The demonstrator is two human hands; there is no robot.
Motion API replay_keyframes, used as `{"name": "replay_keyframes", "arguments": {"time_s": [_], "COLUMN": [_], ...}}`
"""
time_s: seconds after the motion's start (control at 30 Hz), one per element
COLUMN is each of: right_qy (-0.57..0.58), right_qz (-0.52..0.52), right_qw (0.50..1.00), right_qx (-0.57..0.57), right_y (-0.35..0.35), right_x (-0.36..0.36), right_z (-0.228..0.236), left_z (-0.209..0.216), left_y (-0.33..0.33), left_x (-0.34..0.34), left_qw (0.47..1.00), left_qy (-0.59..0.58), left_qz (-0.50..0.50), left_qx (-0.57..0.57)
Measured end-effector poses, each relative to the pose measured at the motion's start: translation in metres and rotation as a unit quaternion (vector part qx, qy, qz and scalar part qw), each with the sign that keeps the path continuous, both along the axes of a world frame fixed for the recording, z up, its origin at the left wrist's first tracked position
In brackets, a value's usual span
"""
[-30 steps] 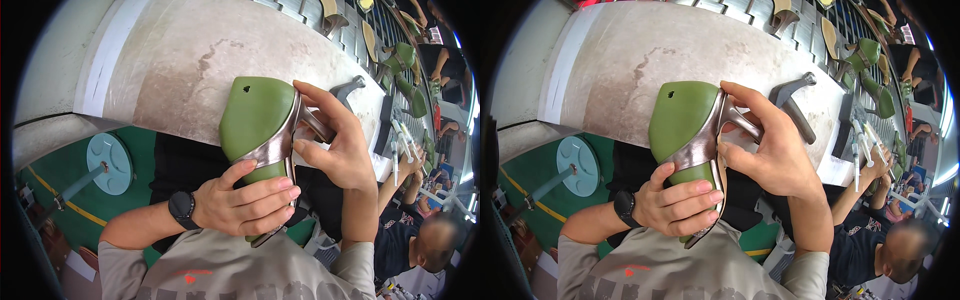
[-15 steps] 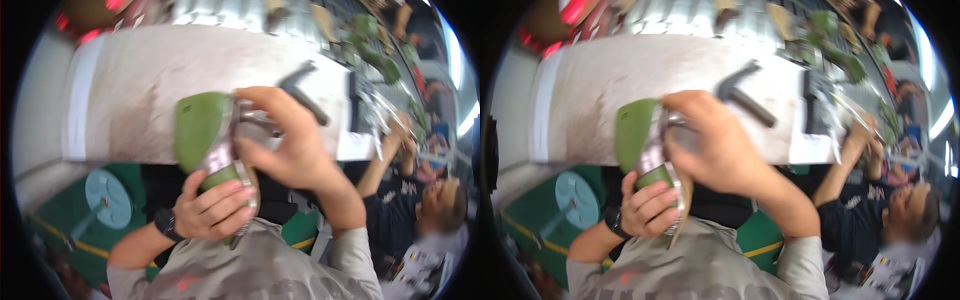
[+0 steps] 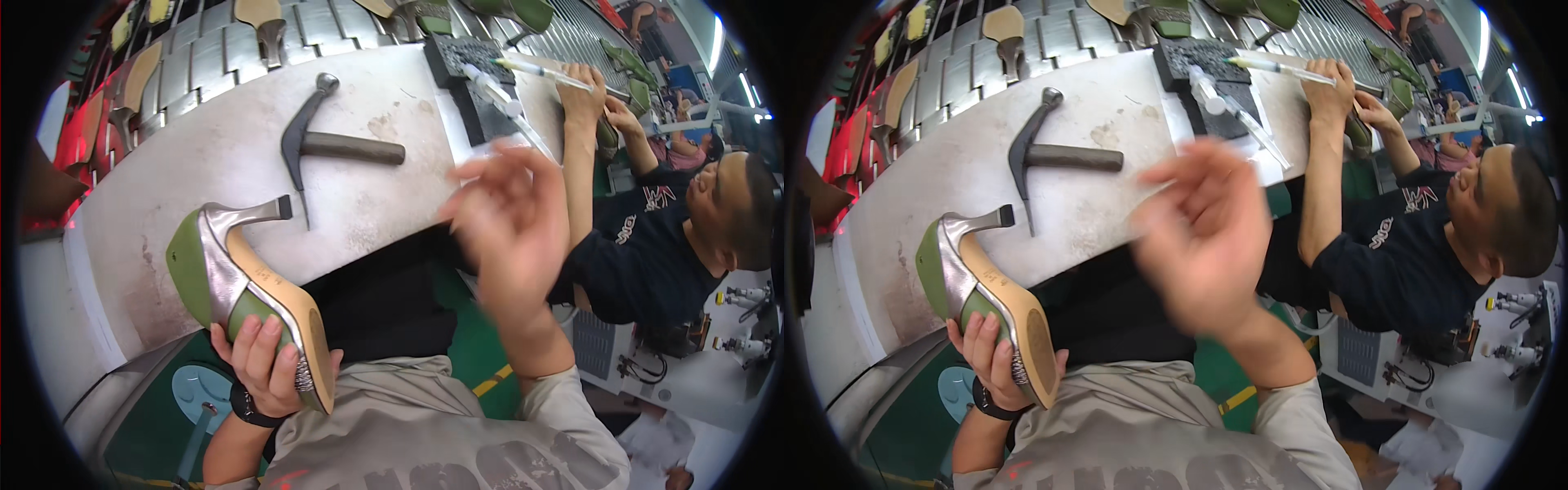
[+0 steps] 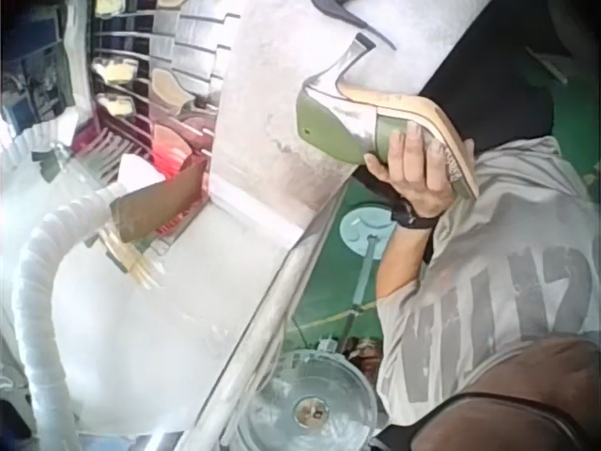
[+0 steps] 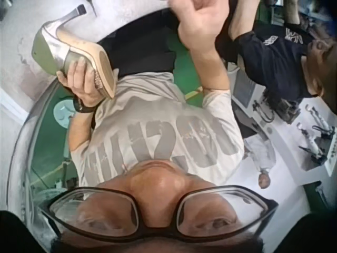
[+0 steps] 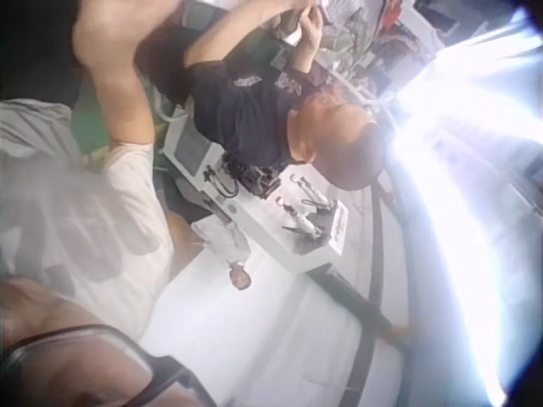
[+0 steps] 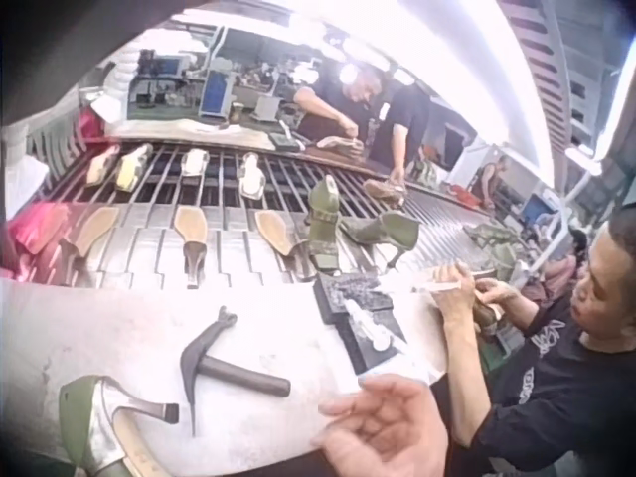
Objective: The person handles green high-heeled shoes on a production line, applying adhesive to the soles and attaching sole components by hand. They use a hammer to tap the heel and edges and use a syringe to apply adhesive between shoe layers.
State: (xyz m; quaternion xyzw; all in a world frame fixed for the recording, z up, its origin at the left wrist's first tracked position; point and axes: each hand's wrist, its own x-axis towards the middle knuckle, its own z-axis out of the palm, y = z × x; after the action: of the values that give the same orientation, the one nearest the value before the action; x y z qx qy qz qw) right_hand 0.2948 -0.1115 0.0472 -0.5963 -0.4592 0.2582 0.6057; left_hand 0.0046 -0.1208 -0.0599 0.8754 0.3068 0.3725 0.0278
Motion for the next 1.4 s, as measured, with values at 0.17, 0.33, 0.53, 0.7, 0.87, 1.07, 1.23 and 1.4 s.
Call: {"name": "replay_keyframes", "arguments": {"time_s": [0.17,0.33,0.53,0.7,0.87,1.07,1.23,1.4], "right_qy": [0.273,0.187,0.067,0.069,0.077,0.079,0.124,0.15], "right_qz": [-0.053,0.061,0.207,0.523,0.546,0.549,0.523,0.497], "right_qw": [0.954,0.976,0.974,0.849,0.832,0.828,0.838,0.844], "right_qx": [-0.117,-0.095,-0.067,-0.042,-0.067,-0.084,-0.093,-0.134], "right_y": [0.04,0.064,0.024,-0.016,-0.018,-0.012,-0.015,-0.015], "right_x": [0.09,0.097,0.029,-0.023,-0.04,-0.042,-0.045,-0.046], "right_z": [-0.035,-0.038,0.002,-0.001,-0.008,-0.008,-0.013,-0.012], "left_z": [0.004,0.004,0.01,0.005,0.0,-0.002,-0.001,-0.001], "left_y": [-0.006,-0.008,-0.007,-0.008,-0.009,-0.008,-0.007,-0.006], "left_x": [0.007,0.008,0.022,0.02,0.022,0.025,0.025,0.025], "left_qw": [0.999,0.999,0.998,0.999,0.997,0.996,0.996,0.995], "left_qy": [0.019,0.028,-0.031,-0.007,-0.052,-0.065,-0.067,-0.08], "left_qz": [0.028,0.017,0.046,0.025,0.05,0.056,0.05,0.052], "left_qx": [0.007,0.002,-0.035,-0.024,-0.026,-0.016,-0.018,-0.018]}}
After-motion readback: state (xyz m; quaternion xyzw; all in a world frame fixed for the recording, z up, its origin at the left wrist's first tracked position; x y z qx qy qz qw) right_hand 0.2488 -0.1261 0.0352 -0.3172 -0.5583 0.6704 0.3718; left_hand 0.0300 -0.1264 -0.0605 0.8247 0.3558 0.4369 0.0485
